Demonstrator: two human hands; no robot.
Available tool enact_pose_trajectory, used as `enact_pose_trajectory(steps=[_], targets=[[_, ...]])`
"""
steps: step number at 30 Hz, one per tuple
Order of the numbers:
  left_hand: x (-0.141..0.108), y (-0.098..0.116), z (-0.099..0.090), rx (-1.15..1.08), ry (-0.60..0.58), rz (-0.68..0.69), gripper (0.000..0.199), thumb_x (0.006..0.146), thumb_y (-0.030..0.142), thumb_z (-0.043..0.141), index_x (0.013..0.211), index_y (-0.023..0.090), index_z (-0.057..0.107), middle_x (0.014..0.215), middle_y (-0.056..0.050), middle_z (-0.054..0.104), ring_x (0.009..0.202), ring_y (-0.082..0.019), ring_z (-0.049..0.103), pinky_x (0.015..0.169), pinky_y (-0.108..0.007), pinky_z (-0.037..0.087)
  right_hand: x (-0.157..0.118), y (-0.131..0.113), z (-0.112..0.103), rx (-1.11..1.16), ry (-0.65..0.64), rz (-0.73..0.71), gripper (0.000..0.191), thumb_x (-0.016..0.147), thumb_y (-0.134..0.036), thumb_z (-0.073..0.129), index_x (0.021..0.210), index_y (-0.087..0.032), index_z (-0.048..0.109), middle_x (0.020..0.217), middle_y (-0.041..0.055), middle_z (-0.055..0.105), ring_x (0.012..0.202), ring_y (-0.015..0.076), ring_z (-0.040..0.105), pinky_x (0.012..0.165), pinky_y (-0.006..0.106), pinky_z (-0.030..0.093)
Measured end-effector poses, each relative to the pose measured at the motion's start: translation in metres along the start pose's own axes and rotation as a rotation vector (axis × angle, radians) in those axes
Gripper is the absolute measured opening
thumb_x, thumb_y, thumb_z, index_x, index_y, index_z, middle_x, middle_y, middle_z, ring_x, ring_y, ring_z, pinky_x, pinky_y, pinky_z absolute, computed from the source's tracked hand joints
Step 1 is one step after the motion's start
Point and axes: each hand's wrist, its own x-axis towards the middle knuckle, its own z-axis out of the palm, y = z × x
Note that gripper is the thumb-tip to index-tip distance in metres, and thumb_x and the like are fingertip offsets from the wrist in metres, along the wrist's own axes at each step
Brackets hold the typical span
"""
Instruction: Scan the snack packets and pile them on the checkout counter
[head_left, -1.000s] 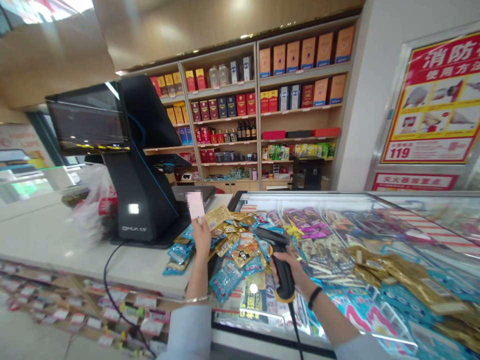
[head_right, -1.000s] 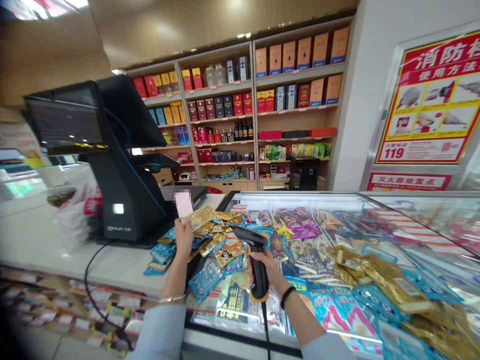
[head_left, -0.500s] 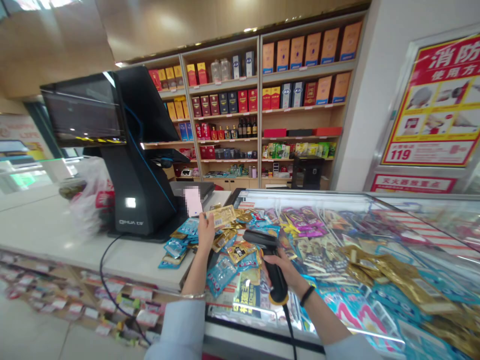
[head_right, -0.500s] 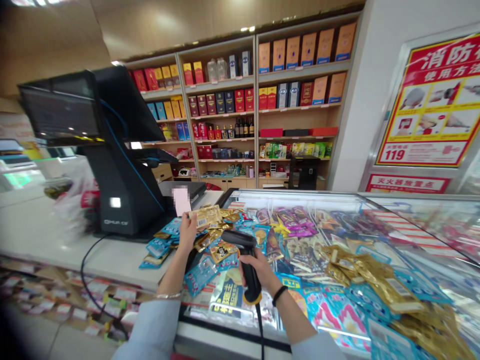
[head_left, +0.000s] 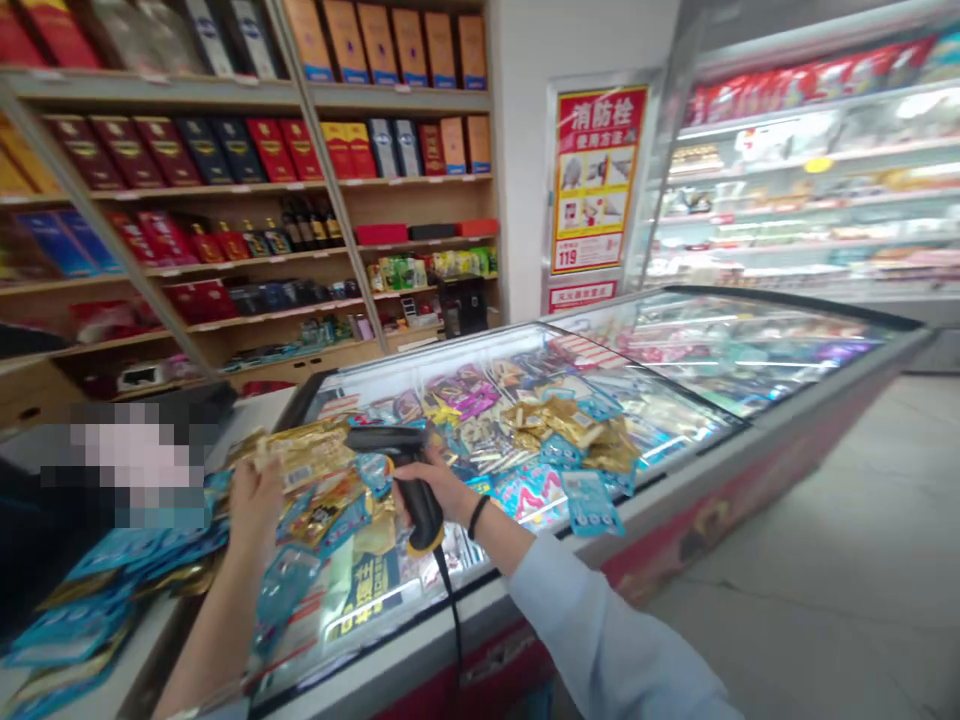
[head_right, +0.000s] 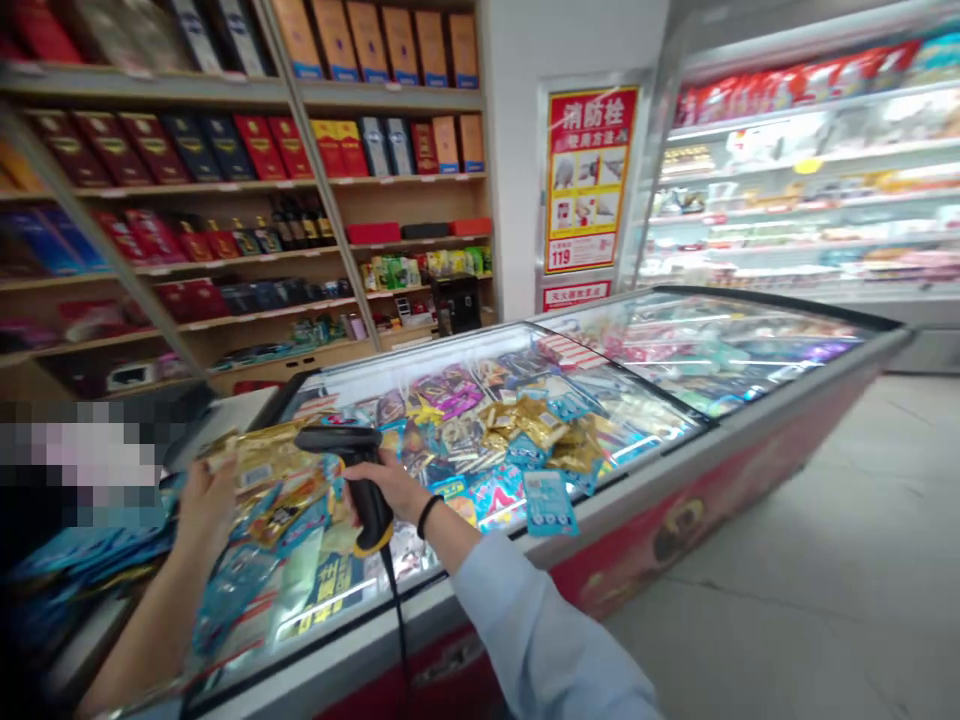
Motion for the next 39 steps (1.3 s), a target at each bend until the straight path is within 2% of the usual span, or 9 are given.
enact_pose_trajectory(steps=[3,9,12,15,20,23,26,31,39], targets=[[-0.028,0.029,0.048,-0.139,-0.191,-0.171,0.003,0.080,0.021,0.051,0.082,0.020,0.050,0.078,0.004,0.066,0.077,-0.016,0.067,0.075,-0.046,0.060,-0.030,-0.041,-0.027,-0.014,0.073,-0.118,0.025,0.065,-0.037,0.065,0.076,-0.018,0.055,0.049,-0.0044,0.060,0.036,0.0126,0.054,0.035,0.023,0.045],[-0.105,0.092,0.174,-0.350,-0.581,-0.354,0.010,0.080,0.022,0.053,0.087,0.015,0.056,0.084,-0.004,0.065,0.080,-0.016,0.065,0.073,-0.039,0.061,-0.112,-0.133,-0.094,-0.074,0.377,-0.325,0.023,0.069,-0.039,0.059,0.072,-0.018,0.052,0.048,-0.0037,0.055,0.035,0.0109,0.049,0.033,0.022,0.041],[-0.138,0.105,0.225,-0.412,-0.658,-0.339,0.013,0.082,0.024,0.051,0.091,0.016,0.055,0.090,-0.006,0.064,0.082,-0.015,0.064,0.074,-0.038,0.061,-0.149,-0.165,-0.122,-0.083,0.511,-0.446,0.024,0.070,-0.039,0.057,0.083,-0.018,0.055,0.049,-0.0055,0.052,0.035,0.0105,0.047,0.033,0.021,0.038],[-0.163,0.098,0.259,-0.409,-0.679,-0.250,0.022,0.086,0.029,0.049,0.105,0.018,0.051,0.100,-0.007,0.063,0.087,-0.017,0.064,0.079,-0.040,0.059,-0.176,-0.177,-0.148,-0.085,0.613,-0.509,0.024,0.070,-0.040,0.057,0.083,-0.020,0.054,0.049,-0.0054,0.050,0.035,0.0104,0.045,0.033,0.022,0.037],[-0.197,0.062,0.278,0.082,-0.615,0.260,0.051,0.077,0.034,0.062,0.122,0.016,0.047,0.127,-0.016,0.054,0.122,-0.031,0.048,0.102,-0.052,0.041,-0.199,-0.156,-0.194,-0.010,0.711,-0.564,0.023,0.069,-0.040,0.058,0.080,-0.021,0.052,0.048,-0.0059,0.049,0.036,0.0101,0.045,0.034,0.021,0.036],[-0.214,0.044,0.280,0.378,-0.640,0.470,0.044,0.081,0.040,0.057,0.120,0.018,0.055,0.140,-0.016,0.045,0.132,-0.035,0.036,0.107,-0.056,0.030,-0.204,-0.137,-0.212,0.046,0.751,-0.532,0.022,0.066,-0.040,0.057,0.077,-0.021,0.053,0.047,-0.0057,0.048,0.035,0.0103,0.043,0.035,0.022,0.036],[-0.224,0.036,0.282,0.457,-0.736,0.505,0.044,0.089,0.043,0.044,0.127,0.023,0.052,0.140,-0.013,0.048,0.132,-0.031,0.039,0.107,-0.054,0.030,-0.205,-0.128,-0.220,0.068,0.762,-0.492,0.023,0.064,-0.041,0.058,0.073,-0.020,0.054,0.046,-0.0048,0.048,0.035,0.0105,0.043,0.035,0.022,0.037],[-0.227,0.033,0.284,0.503,-0.729,0.481,0.046,0.089,0.049,0.044,0.130,0.029,0.053,0.148,-0.010,0.040,0.137,-0.032,0.033,0.109,-0.057,0.025,-0.205,-0.124,-0.219,0.015,0.746,-0.271,0.029,0.065,-0.046,0.059,0.056,-0.020,0.051,0.040,0.0003,0.049,0.034,0.0115,0.045,0.036,0.023,0.038],[-0.224,0.031,0.283,0.459,-0.791,0.503,0.052,0.088,0.055,0.043,0.131,0.028,0.051,0.148,-0.010,0.040,0.140,-0.029,0.030,0.112,-0.052,0.026,-0.206,-0.121,-0.223,0.033,0.743,-0.287,0.025,0.068,-0.043,0.058,0.060,-0.019,0.055,0.042,0.0005,0.053,0.034,0.0129,0.046,0.036,0.024,0.040]])
